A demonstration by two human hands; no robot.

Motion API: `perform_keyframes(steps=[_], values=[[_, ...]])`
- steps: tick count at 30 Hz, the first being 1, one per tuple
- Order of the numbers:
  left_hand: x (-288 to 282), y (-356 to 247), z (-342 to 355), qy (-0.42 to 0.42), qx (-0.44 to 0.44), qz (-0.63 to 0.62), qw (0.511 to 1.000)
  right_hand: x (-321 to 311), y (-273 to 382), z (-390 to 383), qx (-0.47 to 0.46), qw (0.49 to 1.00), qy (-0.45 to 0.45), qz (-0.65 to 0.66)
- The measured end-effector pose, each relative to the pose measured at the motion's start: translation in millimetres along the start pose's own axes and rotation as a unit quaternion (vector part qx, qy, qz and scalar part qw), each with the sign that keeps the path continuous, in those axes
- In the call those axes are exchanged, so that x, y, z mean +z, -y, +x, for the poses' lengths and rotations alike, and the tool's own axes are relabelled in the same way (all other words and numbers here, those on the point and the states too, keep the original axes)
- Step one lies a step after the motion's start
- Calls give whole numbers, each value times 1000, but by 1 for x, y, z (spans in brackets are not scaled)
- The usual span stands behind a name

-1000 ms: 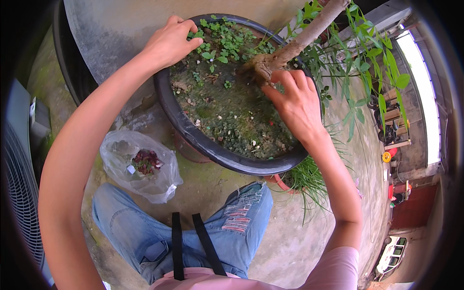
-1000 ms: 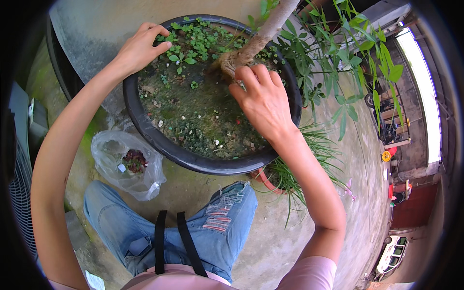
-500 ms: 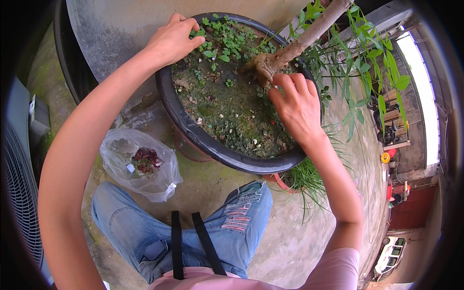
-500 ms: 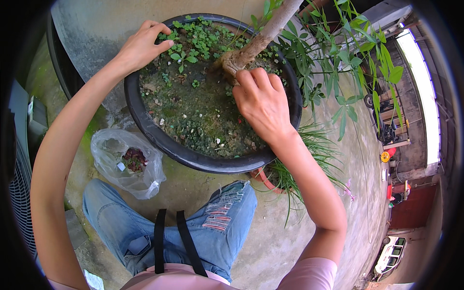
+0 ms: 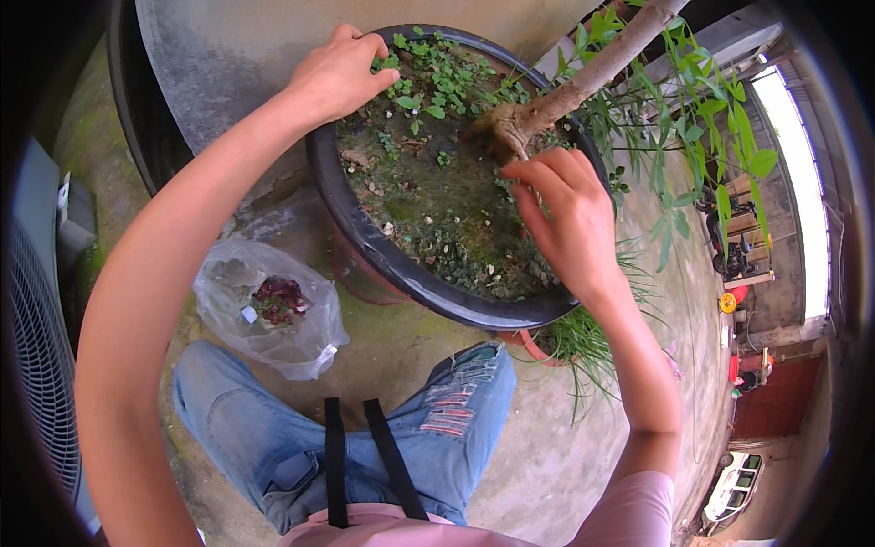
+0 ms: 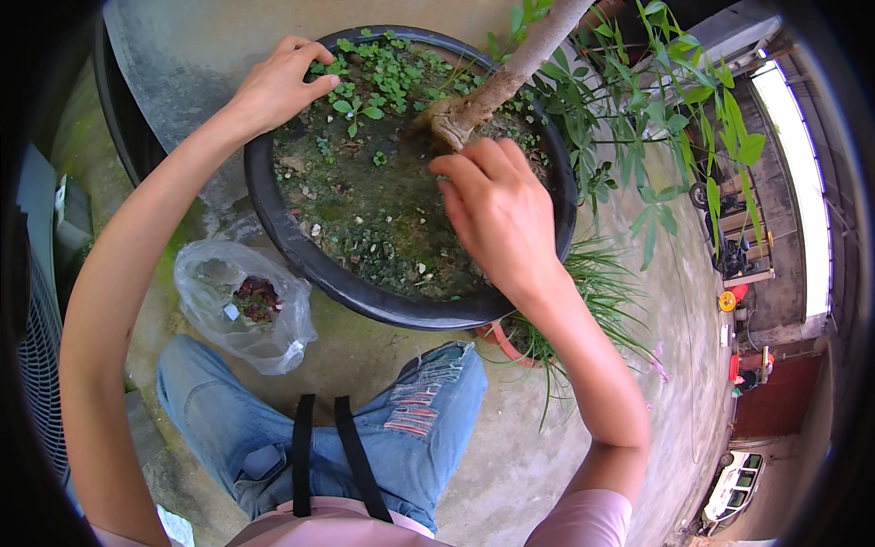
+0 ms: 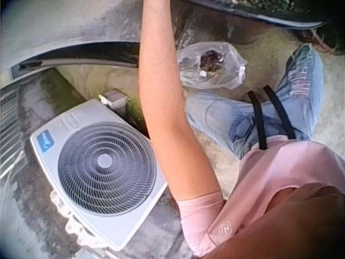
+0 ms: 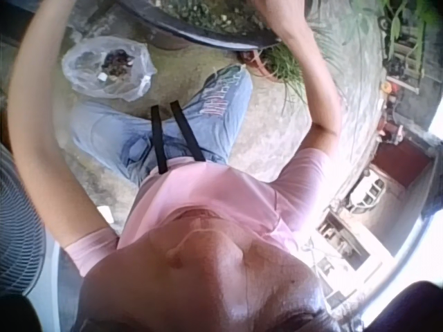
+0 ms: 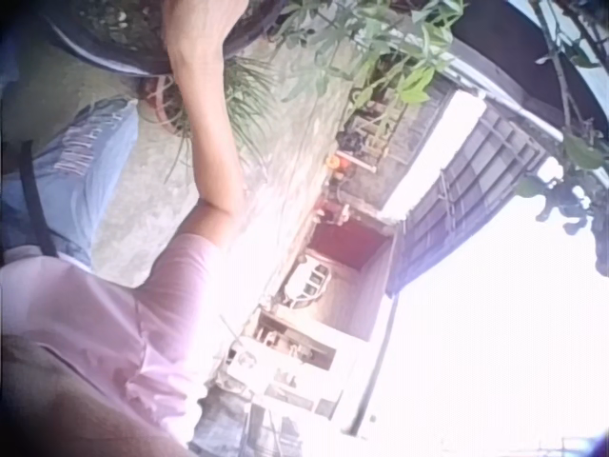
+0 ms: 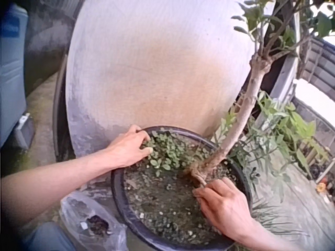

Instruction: The person pulls small weeds from the soil of a large potted plant by hand and places the pulled weeds into a plastic bag.

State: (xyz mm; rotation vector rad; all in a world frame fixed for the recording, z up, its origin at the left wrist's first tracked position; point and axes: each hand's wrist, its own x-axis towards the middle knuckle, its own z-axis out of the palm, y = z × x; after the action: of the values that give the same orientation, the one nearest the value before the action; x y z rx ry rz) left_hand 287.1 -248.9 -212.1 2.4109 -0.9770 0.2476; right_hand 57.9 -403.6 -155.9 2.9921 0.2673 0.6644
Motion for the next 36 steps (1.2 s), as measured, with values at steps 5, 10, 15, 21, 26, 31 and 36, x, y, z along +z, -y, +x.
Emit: perform_keyframes(steps=[5,10,15,21,26,31,36], values=[[-3,-1,1,4,-7,1,1000,26,15,31,-47,999,-17,-5],[-3,-3,0,14,-22,-5,1000,47,7,43,-68,997,38,-21],[-2,-2,-1,7,-21,-12,1000,49,7,47,-81,995,38,-44],[-3,-1,0,-9,-7,-6,1000,47,10,63,-93,994,-60,-16],[-1,-2,0,-14,-8,-9,1000,67,11,77,-133,984,7,-121],[-1,-1,1,-12,-3,-9,1000,79,5,89,-155,970,-1,-187],[-2,0,2,-19,5,-5,1000,57,9,90,-156,975,-46,-155]])
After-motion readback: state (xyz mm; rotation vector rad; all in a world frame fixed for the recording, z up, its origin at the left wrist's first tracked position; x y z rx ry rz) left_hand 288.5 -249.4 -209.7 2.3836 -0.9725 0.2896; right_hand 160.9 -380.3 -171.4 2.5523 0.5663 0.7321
